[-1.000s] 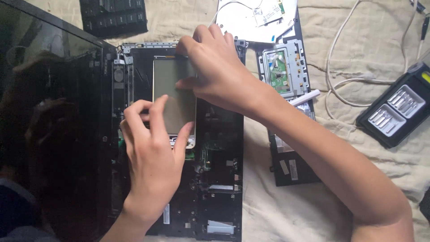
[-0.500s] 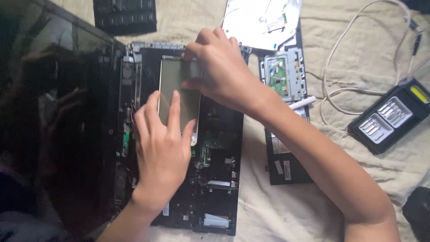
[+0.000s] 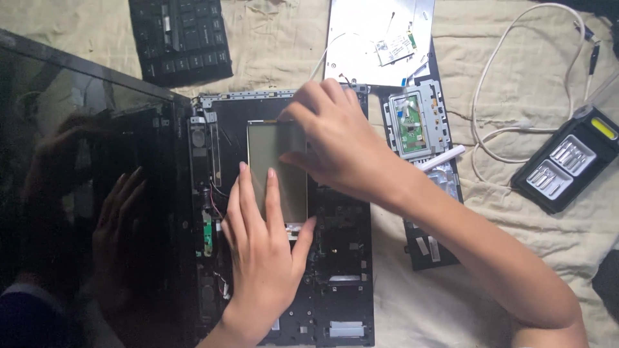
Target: Adjusting internal cables and components within a laptop chassis, including placing a smartphone screen assembly.
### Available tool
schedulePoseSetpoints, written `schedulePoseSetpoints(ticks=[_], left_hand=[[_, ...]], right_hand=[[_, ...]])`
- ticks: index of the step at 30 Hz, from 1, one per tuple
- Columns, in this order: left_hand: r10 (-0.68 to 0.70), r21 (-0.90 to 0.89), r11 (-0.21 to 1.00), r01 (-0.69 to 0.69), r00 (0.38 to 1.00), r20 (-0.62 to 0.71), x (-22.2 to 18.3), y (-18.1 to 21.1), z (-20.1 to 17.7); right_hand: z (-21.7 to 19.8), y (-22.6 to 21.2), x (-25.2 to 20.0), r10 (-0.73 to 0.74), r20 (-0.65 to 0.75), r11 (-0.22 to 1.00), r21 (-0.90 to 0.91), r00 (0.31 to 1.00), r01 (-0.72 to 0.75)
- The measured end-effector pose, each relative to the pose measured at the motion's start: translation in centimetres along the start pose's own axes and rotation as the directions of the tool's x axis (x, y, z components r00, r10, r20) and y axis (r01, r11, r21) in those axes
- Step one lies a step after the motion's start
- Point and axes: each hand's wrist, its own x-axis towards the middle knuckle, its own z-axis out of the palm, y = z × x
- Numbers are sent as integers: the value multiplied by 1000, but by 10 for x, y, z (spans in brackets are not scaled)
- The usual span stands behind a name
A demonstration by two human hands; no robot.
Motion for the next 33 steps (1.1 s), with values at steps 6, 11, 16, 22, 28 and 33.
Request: schedulePoseSetpoints(ticks=[6, 11, 16, 22, 28, 33], left_hand=[[-32, -74, 997, 33, 999, 22, -3, -5, 4], [-10, -117, 993, 16, 999, 52, -1, -7, 5], [2, -112, 994, 4, 999, 52, -1, -9, 6], [14, -146, 989, 1, 995, 101, 0, -10, 5], [19, -105, 994, -10, 996, 83, 0, -9, 1], [17, -127, 992, -6, 996, 87, 0, -9, 2]], right_hand=[[-1, -21, -12, -49, 19, 987, -153, 999, 51], [0, -38, -18, -27, 48, 928, -371, 998, 43], [0, -50, -20, -12, 115, 852, -518, 993, 70], [1, -68, -35, 11, 212, 839, -534, 977, 106], [2, -80, -42, -32, 263, 865, -476, 964, 158], [-2, -82, -39, -49, 271, 844, -504, 961, 185]])
